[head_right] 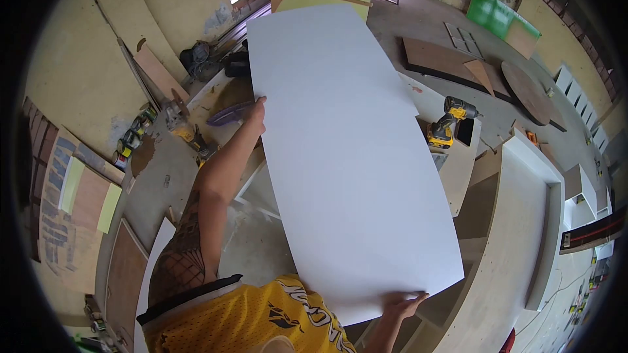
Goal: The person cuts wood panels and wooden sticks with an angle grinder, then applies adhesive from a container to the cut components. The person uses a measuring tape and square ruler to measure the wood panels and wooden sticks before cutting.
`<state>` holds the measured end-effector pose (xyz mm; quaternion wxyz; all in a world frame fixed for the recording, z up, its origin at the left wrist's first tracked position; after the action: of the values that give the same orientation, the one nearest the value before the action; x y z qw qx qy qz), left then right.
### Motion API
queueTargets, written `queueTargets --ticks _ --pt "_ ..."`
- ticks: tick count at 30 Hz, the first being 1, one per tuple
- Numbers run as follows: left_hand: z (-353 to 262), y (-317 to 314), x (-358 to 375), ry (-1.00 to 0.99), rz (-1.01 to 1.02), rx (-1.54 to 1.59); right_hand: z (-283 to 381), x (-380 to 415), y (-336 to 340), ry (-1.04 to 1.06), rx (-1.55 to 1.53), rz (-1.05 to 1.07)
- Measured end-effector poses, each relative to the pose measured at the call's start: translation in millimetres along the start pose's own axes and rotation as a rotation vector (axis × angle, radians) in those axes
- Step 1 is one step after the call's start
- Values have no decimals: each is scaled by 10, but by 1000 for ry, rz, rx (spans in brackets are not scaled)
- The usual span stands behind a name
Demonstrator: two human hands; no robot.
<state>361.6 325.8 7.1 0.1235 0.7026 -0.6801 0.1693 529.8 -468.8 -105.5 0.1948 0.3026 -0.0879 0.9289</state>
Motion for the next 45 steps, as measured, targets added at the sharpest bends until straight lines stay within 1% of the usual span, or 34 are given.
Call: queueTargets --ticks 2,4,5,6,7,9,10,11,13,14,16,17,19,22,23,24,25,26,27,28,29,30,31,32,33,34,35,36,38,40,41,43,44,45 --pt "-164 56 77 -27 43 17 -69 162 91 -26 -111 43" --pt "-308 109 337 -37 99 8 -248 -2 423 -96 -87 69" --pt "-496 113 599 -47 213 82 -333 -43 568 -161 -58 111" --pt "-685 133 864 -58 324 162 -376 -26 610 -165 -92 27" --pt "-824 193 1059 -55 335 155 -393 29 671 -166 -99 16" --pt "-1094 263 1374 13 447 213 -327 197 737 -85 -166 8" --pt "-1237 281 1483 28 523 224 -315 246 717 -94 -282 108" --pt "-1356 304 1584 25 531 224 -314 294 708 -91 -289 107" --pt "-1597 297 1814 -80 723 238 -208 383 612 65 -419 142" --pt "-1718 292 1911 -85 723 241 -153 421 555 67 -422 147" --pt "-1959 256 2143 -237 618 262 -4 528 448 97 -440 204" --pt "-2019 237 2176 -236 610 266 -10 537 414 97 -433 210" --pt "-2177 158 2288 -326 749 448 -30 547 337 104 -427 98" --pt "-2171 86 2637 -359 711 571 -381 -688 816 110 36 -109" --pt "-2072 -3 2620 -343 707 624 127 -346 740 233 192 -217" --pt "-2016 -24 2769 -308 620 587 721 165 597 339 356 -346" --pt "-1945 -57 2914 -327 610 572 1101 -305 774 554 513 -563" --pt "-1860 -169 3048 -435 579 610 1812 -132 682 818 464 -666" --pt "-1711 -254 3114 -337 643 555 2583 189 520 1086 286 -325" --pt "-1656 -283 3342 -401 645 515 3099 539 329 1231 249 -349" --pt "-1496 -455 3382 -419 741 550 3611 920 125 1376 218 -373" --pt "-1509 -460 3623 -479 811 541 3947 1316 -159 1477 144 -269" --pt "-1357 -598 3656 -428 944 502 4114 1523 -309 1575 72 -161" --pt "-1324 -678 3845 -453 985 564 4275 1236 -303 1491 156 -159" --pt "-1252 -762 3944 -486 1021 545 4260 1307 -396 1341 132 -187" --pt "-1108 -858 3947 -536 1037 418 4221 1473 -527 1191 104 -211" --pt "-1012 -902 4011 -541 1091 408 4200 1328 -402 1195 107 -216" --pt "-952 -914 4050 -547 1104 381 4132 1013 -183 1032 50 -94" --pt "-767 -917 4082 -550 1105 352 3956 681 62 863 2 33" --pt "-454 -1003 4089 -397 1213 406 3760 622 164 992 -207 55" --pt "-367 -995 4161 -374 1229 450 3724 651 257 1028 -236 21" --pt "-126 -1035 4249 -431 1260 314 3764 713 429 1071 -190 -75" --pt "-55 -1107 4277 -417 1259 308 3751 696 450 1085 -185 -102" --pt "-14 -1177 4308 -489 1231 326 3765 651 473 1092 -176 -116"
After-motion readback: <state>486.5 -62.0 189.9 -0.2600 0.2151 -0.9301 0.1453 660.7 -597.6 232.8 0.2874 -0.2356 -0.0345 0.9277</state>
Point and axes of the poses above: each hand's wrist, its own x-axis away from the middle knuckle, its own y-axis out of the back of the hand, z = x × y, the point moved 3 cm from there along -x, towards the middle knuckle, and after that the axes turned 6 degrees about x, right-handed, at the moved point
